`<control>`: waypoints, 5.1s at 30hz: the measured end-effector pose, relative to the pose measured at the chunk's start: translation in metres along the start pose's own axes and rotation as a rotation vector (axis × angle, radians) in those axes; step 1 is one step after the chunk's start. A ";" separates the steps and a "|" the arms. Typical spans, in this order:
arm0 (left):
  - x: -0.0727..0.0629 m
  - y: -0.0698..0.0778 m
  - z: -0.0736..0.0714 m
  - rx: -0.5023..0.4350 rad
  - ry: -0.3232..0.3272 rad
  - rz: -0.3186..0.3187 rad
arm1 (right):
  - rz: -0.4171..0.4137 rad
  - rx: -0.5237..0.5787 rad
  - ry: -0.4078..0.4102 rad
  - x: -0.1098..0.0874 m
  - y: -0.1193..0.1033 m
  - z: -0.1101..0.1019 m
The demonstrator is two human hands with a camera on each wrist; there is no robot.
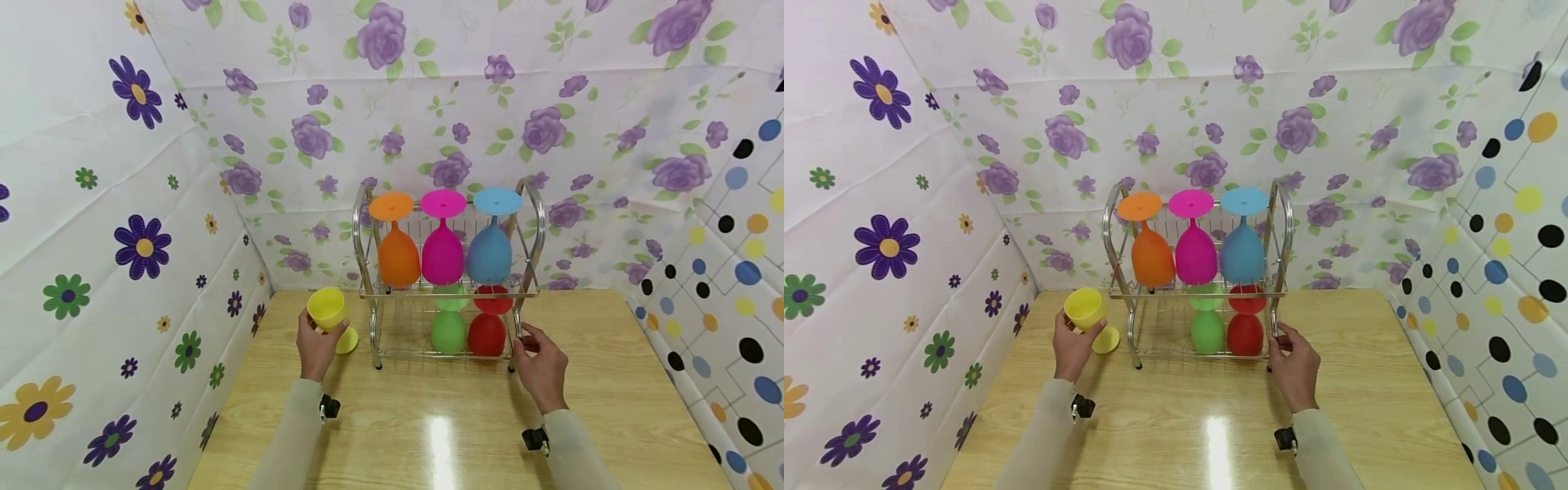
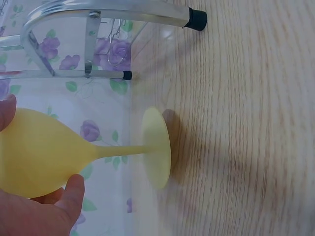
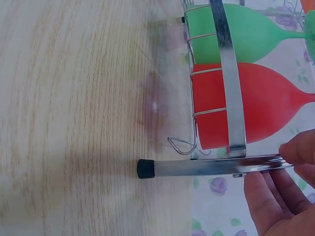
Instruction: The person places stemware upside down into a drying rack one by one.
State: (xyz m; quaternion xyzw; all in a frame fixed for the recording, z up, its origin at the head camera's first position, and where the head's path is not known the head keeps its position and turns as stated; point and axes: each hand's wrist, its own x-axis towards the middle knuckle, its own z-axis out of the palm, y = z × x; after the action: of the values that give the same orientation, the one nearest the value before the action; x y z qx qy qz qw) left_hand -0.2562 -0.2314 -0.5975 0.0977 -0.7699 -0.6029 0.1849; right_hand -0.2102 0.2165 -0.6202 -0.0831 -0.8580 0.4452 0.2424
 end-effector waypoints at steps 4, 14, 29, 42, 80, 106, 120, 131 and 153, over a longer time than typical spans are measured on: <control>-0.004 0.000 -0.003 0.006 -0.004 -0.003 | -0.002 -0.016 0.001 -0.001 0.002 0.002; -0.017 0.011 -0.015 -0.010 -0.010 0.019 | -0.050 -0.033 -0.041 -0.003 -0.005 -0.007; -0.050 0.041 -0.029 0.028 -0.084 0.100 | -0.044 -0.053 -0.092 -0.016 -0.017 -0.030; -0.093 0.070 -0.008 0.035 -0.215 0.233 | -0.053 0.028 -0.206 -0.040 -0.060 -0.049; -0.176 0.126 0.068 0.212 -0.643 0.556 | -0.225 0.268 -0.455 -0.082 -0.150 -0.073; -0.178 0.135 0.051 -0.316 -0.507 0.096 | -0.204 0.598 -0.250 -0.080 -0.140 -0.071; -0.179 0.124 0.065 -0.932 -0.772 -0.393 | -0.289 0.902 -0.228 -0.088 -0.144 -0.058; -0.174 0.124 0.066 -0.937 -0.734 -0.383 | -0.229 0.826 -0.290 -0.091 -0.144 -0.056; -0.141 0.107 0.040 -0.553 -0.516 -0.166 | -0.200 0.582 -0.364 -0.079 -0.123 -0.059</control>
State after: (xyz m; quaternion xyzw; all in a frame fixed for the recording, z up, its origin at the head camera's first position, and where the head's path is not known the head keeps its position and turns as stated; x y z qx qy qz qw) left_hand -0.1354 -0.1162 -0.5258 -0.0487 -0.5889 -0.8055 -0.0449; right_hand -0.1036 0.1579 -0.5199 0.1546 -0.7283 0.6524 0.1416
